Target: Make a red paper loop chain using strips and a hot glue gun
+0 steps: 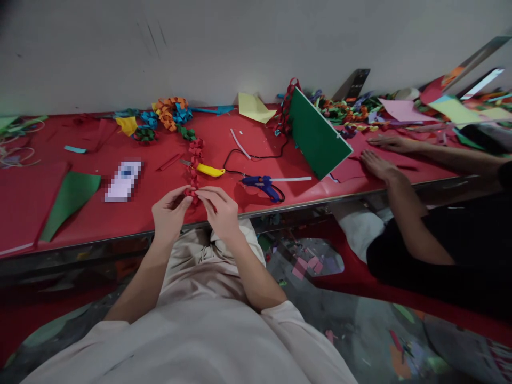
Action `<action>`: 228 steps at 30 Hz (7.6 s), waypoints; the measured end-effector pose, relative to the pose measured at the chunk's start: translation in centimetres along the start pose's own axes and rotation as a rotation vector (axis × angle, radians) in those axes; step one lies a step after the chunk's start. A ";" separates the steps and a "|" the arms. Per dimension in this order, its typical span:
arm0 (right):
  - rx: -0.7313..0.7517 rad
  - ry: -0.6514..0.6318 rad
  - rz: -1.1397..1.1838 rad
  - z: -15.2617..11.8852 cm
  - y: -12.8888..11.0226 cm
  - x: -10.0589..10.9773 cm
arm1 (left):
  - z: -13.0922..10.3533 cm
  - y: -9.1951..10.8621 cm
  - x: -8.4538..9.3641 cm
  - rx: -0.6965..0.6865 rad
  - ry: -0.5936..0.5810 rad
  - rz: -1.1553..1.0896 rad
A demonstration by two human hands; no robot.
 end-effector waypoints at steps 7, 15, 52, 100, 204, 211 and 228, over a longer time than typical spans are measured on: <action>-0.074 0.008 0.012 -0.1 0.4 0.0 | -0.3 -0.4 -0.2 -0.008 -0.015 0.040; -0.054 0.133 -0.192 -1.8 1.9 5.0 | 1.2 -0.6 0.4 -0.087 -0.016 0.149; 0.242 -0.641 -0.528 2.0 0.8 4.0 | 1.5 -1.7 2.2 -0.146 -0.068 0.015; 0.274 -0.629 -0.578 1.6 0.7 4.1 | 1.3 -1.3 2.0 -0.156 -0.071 0.024; -0.141 -0.255 -0.093 -0.2 2.3 -2.9 | 1.5 -1.7 2.6 -0.104 -0.041 0.046; -0.119 -0.267 -0.111 -0.1 2.2 -3.1 | 1.5 -1.8 2.6 -0.099 -0.057 0.047; -0.101 -0.337 -0.174 0.8 2.0 -2.6 | 1.0 -0.2 1.7 -0.442 -0.105 0.241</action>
Point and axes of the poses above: each hand's wrist, its own z-axis towards the middle knuckle, its own x-axis out of the back of the hand, y = z × x, the point moved 6 cm from there along z, towards the middle knuckle, and after that the axes turned 13 degrees about y, right-handed, at the moved point
